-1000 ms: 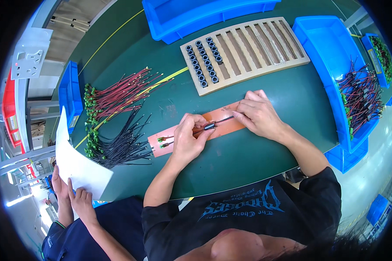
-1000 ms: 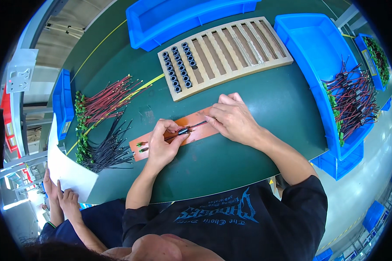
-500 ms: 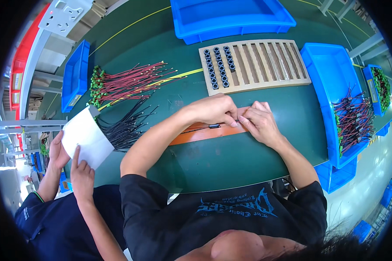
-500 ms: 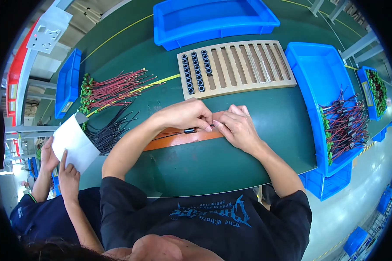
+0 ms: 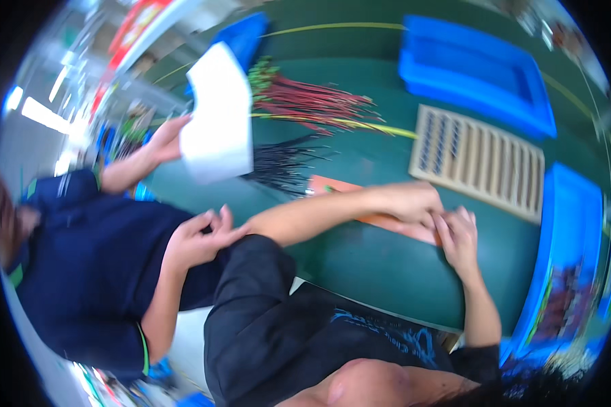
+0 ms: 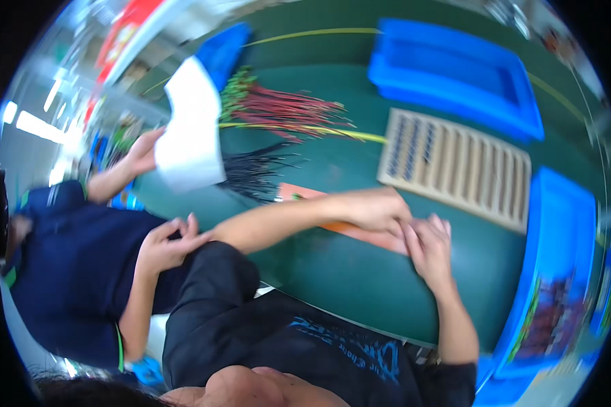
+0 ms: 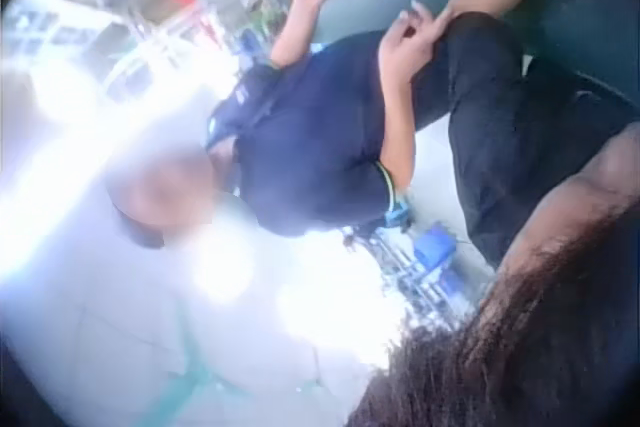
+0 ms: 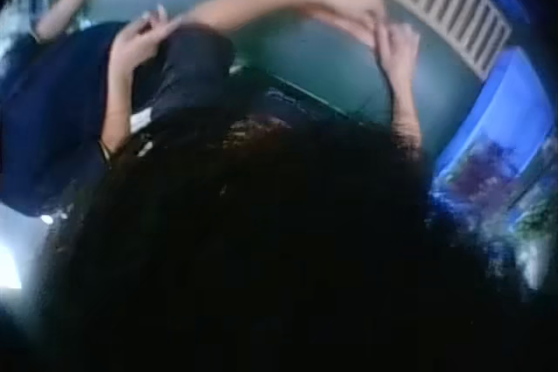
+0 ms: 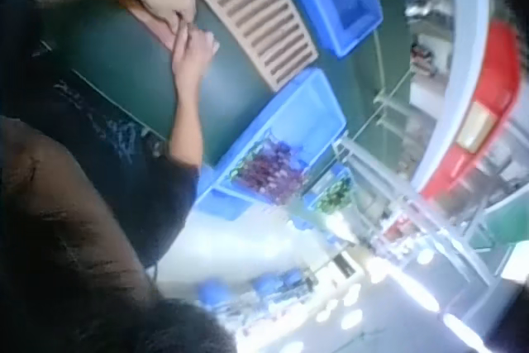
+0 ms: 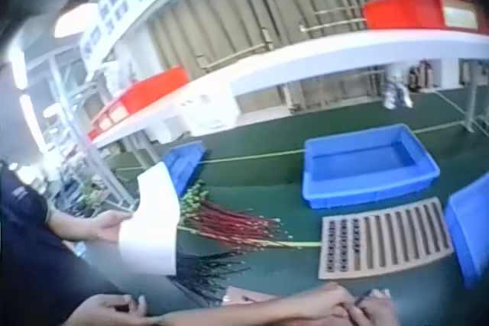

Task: The person assembles wire harnesses by stripping the ends of red and black wires, inserting them into green connectors, and crimping them using a handheld tool. The person works at a green table with organized bins of components and a wooden jig, placing finished units into a blue bin.

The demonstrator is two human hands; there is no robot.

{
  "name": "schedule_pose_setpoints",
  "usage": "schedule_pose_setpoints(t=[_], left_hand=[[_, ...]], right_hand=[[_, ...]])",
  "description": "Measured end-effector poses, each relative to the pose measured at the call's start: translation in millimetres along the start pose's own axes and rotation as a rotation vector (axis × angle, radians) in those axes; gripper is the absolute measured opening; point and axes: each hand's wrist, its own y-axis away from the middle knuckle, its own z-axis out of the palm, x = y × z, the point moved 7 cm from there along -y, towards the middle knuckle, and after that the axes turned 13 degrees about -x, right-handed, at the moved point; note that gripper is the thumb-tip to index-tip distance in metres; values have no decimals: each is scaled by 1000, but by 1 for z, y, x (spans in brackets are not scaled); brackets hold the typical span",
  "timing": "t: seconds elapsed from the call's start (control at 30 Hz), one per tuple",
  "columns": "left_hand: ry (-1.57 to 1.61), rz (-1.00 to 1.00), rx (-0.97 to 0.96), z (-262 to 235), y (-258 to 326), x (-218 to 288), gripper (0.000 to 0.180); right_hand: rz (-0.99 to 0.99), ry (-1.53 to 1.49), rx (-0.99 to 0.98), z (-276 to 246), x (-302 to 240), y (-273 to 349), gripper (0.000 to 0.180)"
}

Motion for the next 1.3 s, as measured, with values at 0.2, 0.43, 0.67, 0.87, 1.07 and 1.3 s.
schedule_pose_setpoints(t=[0.2, 0.43, 0.67, 0.87, 1.07, 1.3], left_hand=[[-85, 158, 650, -10, 102, 13, 20], [-230, 122, 690, 20, 122, 4, 17], [-259, 129, 706, 22, 122, 4, 15], [-285, 131, 707, 23, 127, 5, 14], [-303, 157, 734, 18, 124, 4, 13], [-329, 143, 730, 16, 123, 5, 13]], right_hand=[[120, -20, 7, 3, 4, 2, 17], [61, 65, 37, -2, -22, -9, 13], [5, -374, -158, 5, -16, -9, 12], [-109, -428, -275, 6, -19, -12, 12], [-145, -683, -264, 10, -19, -39, 9], [-38, -960, -354, 25, -2, -42, 33]])
